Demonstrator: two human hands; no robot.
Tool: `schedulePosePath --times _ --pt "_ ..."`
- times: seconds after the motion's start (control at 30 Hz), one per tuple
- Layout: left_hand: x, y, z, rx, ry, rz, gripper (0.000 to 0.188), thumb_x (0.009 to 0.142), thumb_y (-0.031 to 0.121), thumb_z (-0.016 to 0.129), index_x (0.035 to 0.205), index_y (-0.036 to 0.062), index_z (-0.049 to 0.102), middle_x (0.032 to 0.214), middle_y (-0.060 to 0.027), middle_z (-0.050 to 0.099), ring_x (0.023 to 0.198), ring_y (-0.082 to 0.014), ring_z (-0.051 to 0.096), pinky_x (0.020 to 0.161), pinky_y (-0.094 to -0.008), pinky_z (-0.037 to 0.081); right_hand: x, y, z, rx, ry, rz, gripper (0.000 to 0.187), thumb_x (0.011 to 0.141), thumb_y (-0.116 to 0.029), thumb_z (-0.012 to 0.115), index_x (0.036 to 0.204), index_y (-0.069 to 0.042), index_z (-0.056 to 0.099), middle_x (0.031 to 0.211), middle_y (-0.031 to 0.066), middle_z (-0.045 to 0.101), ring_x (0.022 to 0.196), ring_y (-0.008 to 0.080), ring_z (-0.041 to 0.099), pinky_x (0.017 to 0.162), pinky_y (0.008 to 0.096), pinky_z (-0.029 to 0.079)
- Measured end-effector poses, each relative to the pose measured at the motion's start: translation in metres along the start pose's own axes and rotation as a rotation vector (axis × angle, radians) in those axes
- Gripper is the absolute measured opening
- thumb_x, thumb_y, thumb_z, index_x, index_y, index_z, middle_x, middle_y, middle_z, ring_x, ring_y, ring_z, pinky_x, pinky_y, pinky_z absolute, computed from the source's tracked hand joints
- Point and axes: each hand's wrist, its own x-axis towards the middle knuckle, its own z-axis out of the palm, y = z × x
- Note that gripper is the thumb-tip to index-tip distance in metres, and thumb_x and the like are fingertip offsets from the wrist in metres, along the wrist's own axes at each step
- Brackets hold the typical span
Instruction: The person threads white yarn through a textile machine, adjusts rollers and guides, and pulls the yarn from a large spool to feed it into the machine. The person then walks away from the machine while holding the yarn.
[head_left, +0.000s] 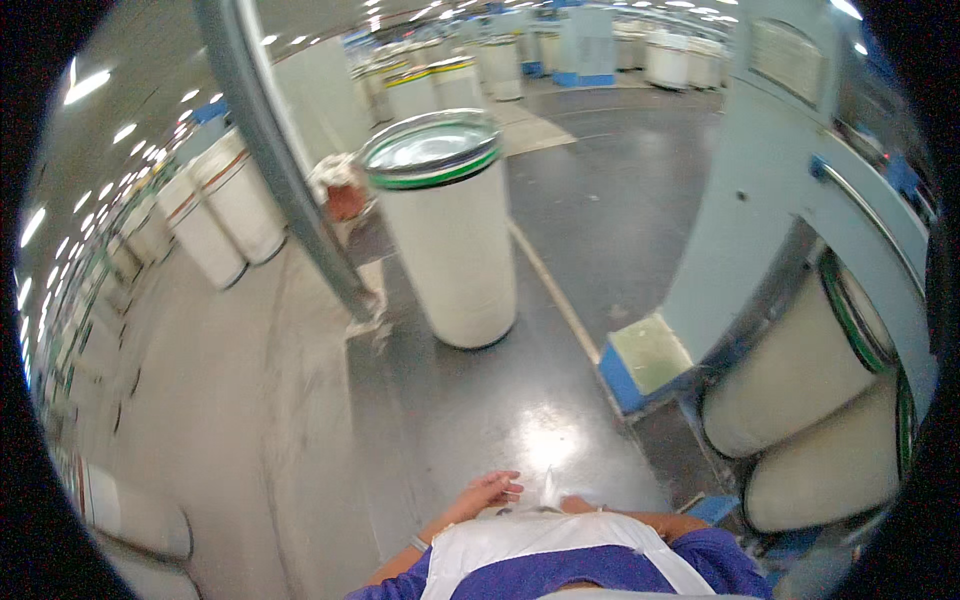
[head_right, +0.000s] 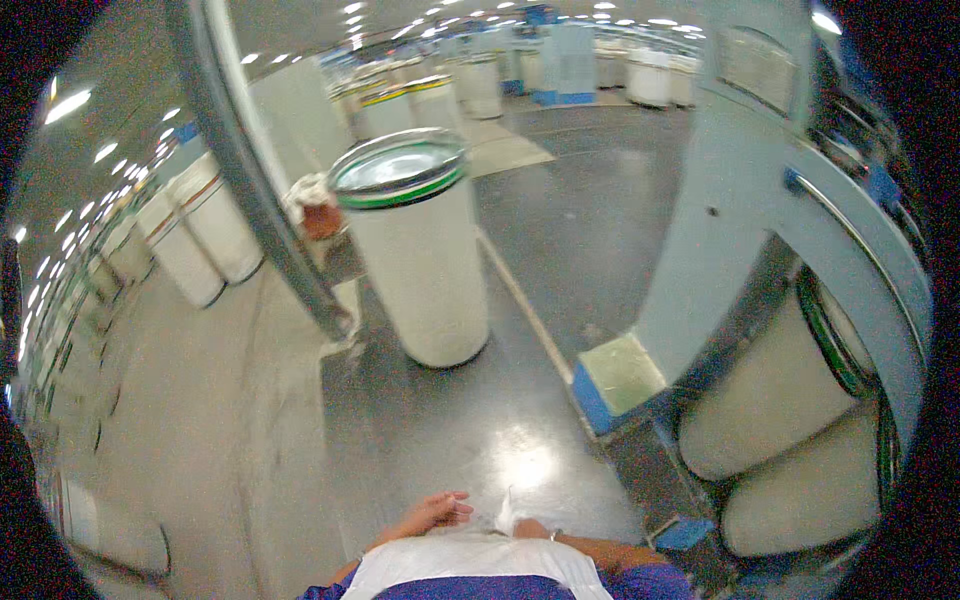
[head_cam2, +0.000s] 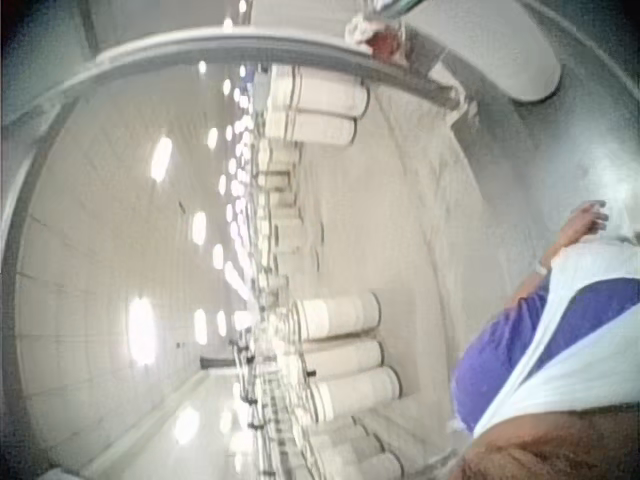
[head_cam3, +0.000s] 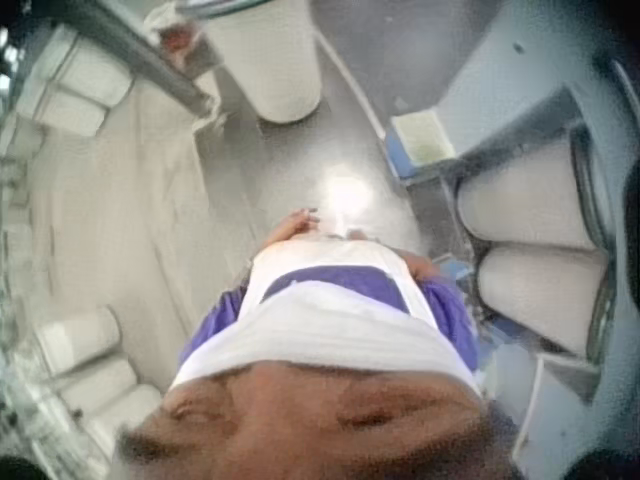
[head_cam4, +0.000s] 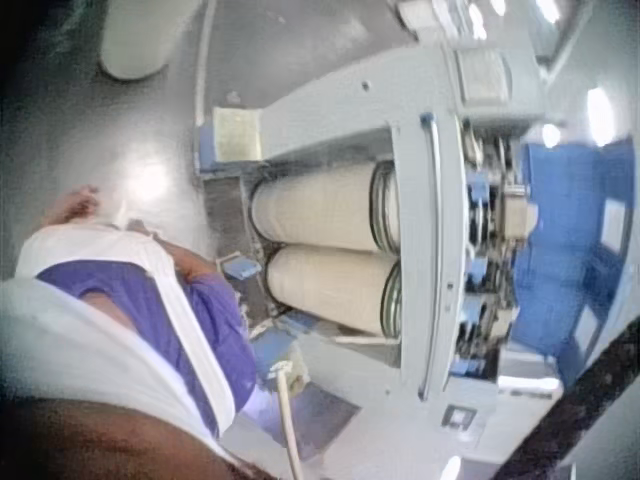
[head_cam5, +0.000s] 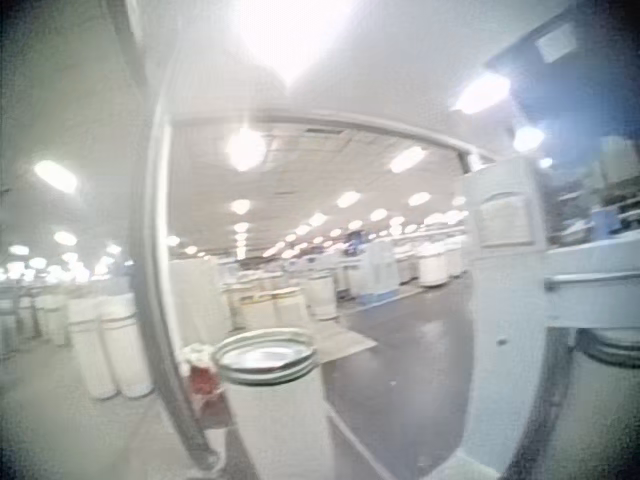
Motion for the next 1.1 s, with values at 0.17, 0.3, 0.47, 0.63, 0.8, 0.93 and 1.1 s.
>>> schedulePosePath --times 0.17,0.3,0.47,0.63,0.8,0.93,1.1 --pt "-0.081 0.002 -0.156 -0.187 0.358 0.056 0.047 0.098 0.039 0.047 0.131 0.0052 0.050 0.118 -0.0099 0.062 0.102 -0.0172 0.060 0.091 -0.0299 0.046 0.069 -0.078 -0.099 0.618 0.146 -0.533 0.034 0.093 -0.029 0.048 0.108 -0.002 0.062 0.115 0.0160 0.060 0.111 0.0276 0.055 0.095 0.0382 0.042" --pt "-0.112 0.017 -0.244 -0.348 0.440 0.102 0.048 0.098 0.038 0.045 0.131 0.0032 0.049 0.118 -0.0127 0.061 0.106 -0.0201 0.059 0.094 -0.0334 0.045 0.113 -0.157 -0.209 0.637 -0.087 -0.451 0.040 0.092 -0.022 0.056 0.127 -0.004 0.057 0.134 0.0145 0.052 0.125 0.0235 0.047 0.106 0.0334 0.034" --pt "-0.111 0.064 -0.373 -0.369 0.488 0.206 0.054 0.096 0.041 0.049 0.133 0.0022 0.046 0.119 -0.0159 0.060 0.109 -0.0244 0.058 0.098 -0.0371 0.044 0.219 -0.266 -0.324 0.956 -0.176 -0.428 0.039 0.090 -0.029 0.062 0.119 -0.003 0.063 0.123 0.0126 0.061 0.120 0.0199 0.052 0.103 0.0294 0.037" --pt "-0.122 0.090 -0.549 -0.431 0.619 0.334 0.053 0.096 0.042 0.048 0.132 0.0032 0.048 0.120 -0.0151 0.060 0.111 -0.0248 0.058 0.098 -0.0396 0.043 0.399 -0.371 -0.401 0.664 -0.527 -0.577 0.049 0.096 -0.039 0.049 0.126 -0.002 0.056 0.126 0.0118 0.059 0.116 0.0197 0.052 0.100 0.0298 0.038" --pt "-0.177 0.004 -0.715 -0.710 1.020 0.240 0.045 0.096 0.039 0.048 0.129 0.0082 0.050 0.119 -0.0156 0.059 0.107 -0.0286 0.058 0.096 -0.0427 0.043 0.592 -0.505 -0.387 0.569 -0.894 -0.816 0.050 0.099 -0.040 0.041 0.129 -0.003 0.054 0.120 0.0135 0.062 0.111 0.0217 0.055 0.101 0.0304 0.038" --pt "-0.232 -0.121 -0.779 -0.630 1.279 -0.059 0.038 0.091 0.036 0.057 0.113 0.0057 0.057 0.103 -0.0153 0.065 0.096 -0.0250 0.063 0.081 -0.0396 0.049 0.713 -0.633 -0.405 0.357 -1.337 -0.770 0.049 0.098 -0.041 0.042 0.128 -0.004 0.055 0.117 0.0130 0.063 0.106 0.0213 0.058 0.097 0.0306 0.042" --pt "-0.295 -0.225 -0.847 -0.466 1.352 -0.511 0.032 0.087 0.032 0.063 0.103 0.0040 0.060 0.094 -0.0142 0.068 0.088 -0.0242 0.066 0.074 -0.0384 0.052 0.856 -0.827 -0.518 0.001 -1.219 -0.548 0.034 0.094 -0.033 0.049 0.110 -0.007 0.065 0.098 0.0044 0.068 0.080 0.0123 0.062 0.071 0.0271 0.051"
